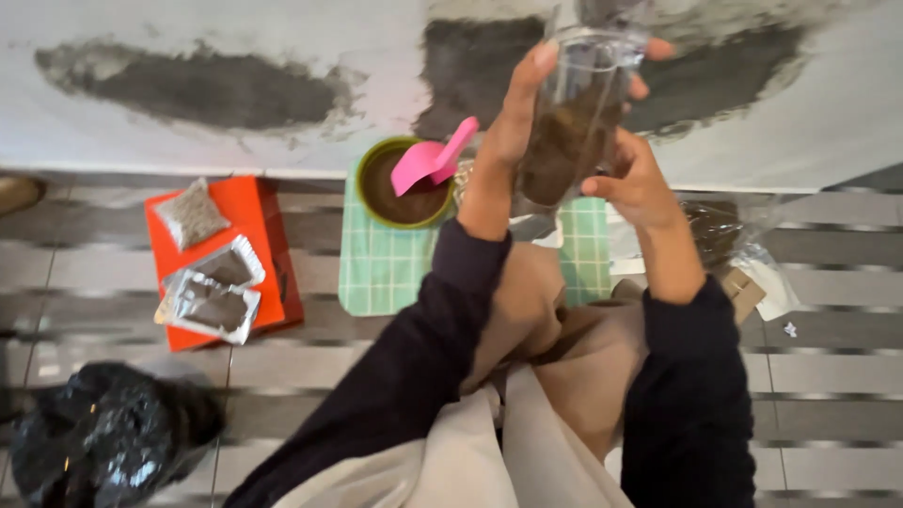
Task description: The person scoops a brown granular material from a green bowl using a pink scoop and transfers it into small silver foil packets. The person fills multiple packets one at a time, occasionally adjusting the packets and the scoop.
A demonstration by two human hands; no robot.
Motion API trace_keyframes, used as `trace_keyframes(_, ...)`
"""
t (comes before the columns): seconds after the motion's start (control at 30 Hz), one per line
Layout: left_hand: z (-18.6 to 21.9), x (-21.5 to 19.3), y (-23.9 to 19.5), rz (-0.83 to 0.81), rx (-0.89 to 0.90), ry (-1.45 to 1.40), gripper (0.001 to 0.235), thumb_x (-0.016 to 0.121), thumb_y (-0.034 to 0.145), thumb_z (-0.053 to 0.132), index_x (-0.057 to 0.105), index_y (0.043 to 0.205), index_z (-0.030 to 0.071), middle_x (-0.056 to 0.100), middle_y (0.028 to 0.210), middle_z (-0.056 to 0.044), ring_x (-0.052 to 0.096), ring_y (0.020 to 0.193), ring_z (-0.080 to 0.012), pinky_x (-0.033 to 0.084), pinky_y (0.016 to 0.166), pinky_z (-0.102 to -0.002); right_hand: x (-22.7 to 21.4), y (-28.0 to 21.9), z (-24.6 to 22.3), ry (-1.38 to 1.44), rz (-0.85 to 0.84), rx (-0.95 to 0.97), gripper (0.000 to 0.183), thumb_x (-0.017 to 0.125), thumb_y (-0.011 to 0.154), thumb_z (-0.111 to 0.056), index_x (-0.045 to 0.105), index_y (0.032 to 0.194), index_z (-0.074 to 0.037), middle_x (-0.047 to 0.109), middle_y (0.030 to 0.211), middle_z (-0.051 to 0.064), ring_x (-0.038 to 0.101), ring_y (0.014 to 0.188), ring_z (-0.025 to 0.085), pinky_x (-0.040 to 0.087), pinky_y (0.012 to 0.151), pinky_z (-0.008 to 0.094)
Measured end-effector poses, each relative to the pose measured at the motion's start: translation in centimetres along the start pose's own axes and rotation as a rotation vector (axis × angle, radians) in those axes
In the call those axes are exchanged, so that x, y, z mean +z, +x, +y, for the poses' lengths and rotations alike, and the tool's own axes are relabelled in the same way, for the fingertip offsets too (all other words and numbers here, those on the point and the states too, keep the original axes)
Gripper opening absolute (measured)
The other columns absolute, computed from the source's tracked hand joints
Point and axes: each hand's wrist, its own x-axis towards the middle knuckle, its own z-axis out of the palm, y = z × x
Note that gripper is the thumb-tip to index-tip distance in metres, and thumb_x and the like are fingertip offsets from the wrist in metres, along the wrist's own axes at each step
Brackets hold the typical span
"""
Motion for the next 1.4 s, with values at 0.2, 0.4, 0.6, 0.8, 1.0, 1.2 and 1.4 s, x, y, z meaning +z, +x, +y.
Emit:
trace_keyframes(0.2,-5.9,-5.1,-0.4,0.208,-0.025,0.539,0.099,0.042,0.094,0.091,0.031,0.168,0.025,0.022,0.179,-0.003,0.012,0.172,-0.04,0.014,0.141,-0.058,-2.2,-3.9,-0.2,-0.185,0.45,-0.007,0.027,0.085,0.088,-0.023,0.064,0.097,-0.008,0.066,0.094,-0.001,0.06,0.089,0.01,0.051,0.084,0.025)
trace_keyframes(0.4,-6.2,0.8,-0.3,0.409,-0.181,0.787,0.046,0.097,0.073,0.032,0.074,0.107,0.011,0.077,0.093,-0.006,0.07,0.09,-0.0141,0.061,0.08,-0.034,-2.6,-4.1,-0.3,-0.256,0.649,-0.056,0.028,0.09,0.088,-0.016,0.074,0.108,-0.006,0.075,0.097,0.004,0.072,0.091,0.008,0.06,0.079,0.023)
trace_keyframes(0.6,-6.3,2.1,0.6,0.429,-0.035,0.904,0.03,0.087,0.083,0.031,0.073,0.093,0.007,0.075,0.085,-0.009,0.075,0.084,-0.0237,0.059,0.074,-0.035,-0.2,-2.6,-3.3,-0.33,0.656,-0.251,0.028,0.085,0.095,-0.013,0.068,0.115,-0.003,0.07,0.106,0.007,0.065,0.106,0.013,0.056,0.097,0.032)
trace_keyframes(0.8,-7.4,0.9,-0.2,0.492,-0.026,0.998,0.04,0.079,0.087,0.05,0.066,0.097,0.013,0.067,0.083,-0.009,0.071,0.084,-0.0244,0.055,0.076,-0.038,-1.6,-2.3,0.1,-0.381,0.705,-0.301,0.018,0.084,0.099,-0.01,0.069,0.105,-0.003,0.071,0.098,0.008,0.063,0.096,0.009,0.055,0.093,0.031)
trace_keyframes(1.0,-9.3,-1.0,-2.9,0.554,-0.026,1.084,0.037,0.076,0.091,0.043,0.062,0.083,0.01,0.056,0.069,-0.009,0.064,0.067,-0.0231,0.051,0.067,-0.031,-0.7,-1.3,0.7,-0.454,0.681,-0.383,0.037,0.069,0.106,-0.033,0.065,0.115,0.003,0.071,0.104,0.015,0.063,0.103,0.016,0.054,0.095,0.04)
trace_keyframes(1.2,-6.0,1.6,-1.5,0.564,0.013,1.103,0.047,0.08,0.083,0.049,0.062,0.098,0.008,0.061,0.081,-0.02,0.068,0.08,-0.039,0.052,0.072,-0.045,-0.7,-1.1,1.9,-0.5,0.689,-0.38,0.031,0.076,0.103,-0.025,0.068,0.109,0.004,0.071,0.098,0.014,0.063,0.1,0.015,0.056,0.091,0.04)
trace_keyframes(1.4,-6.8,-0.3,-2.7,0.471,-0.158,1.021,0.046,0.066,0.098,0.045,0.066,0.131,0.013,0.074,0.111,-0.002,0.069,0.088,-0.0136,0.054,0.074,-0.029,-0.4,-1.6,1.5,-0.435,0.886,-0.073,0.058,0.068,0.093,-0.066,0.042,0.087,-0.014,0.033,0.074,-0.008,0.029,0.064,0.003,0.027,0.058,0.027)
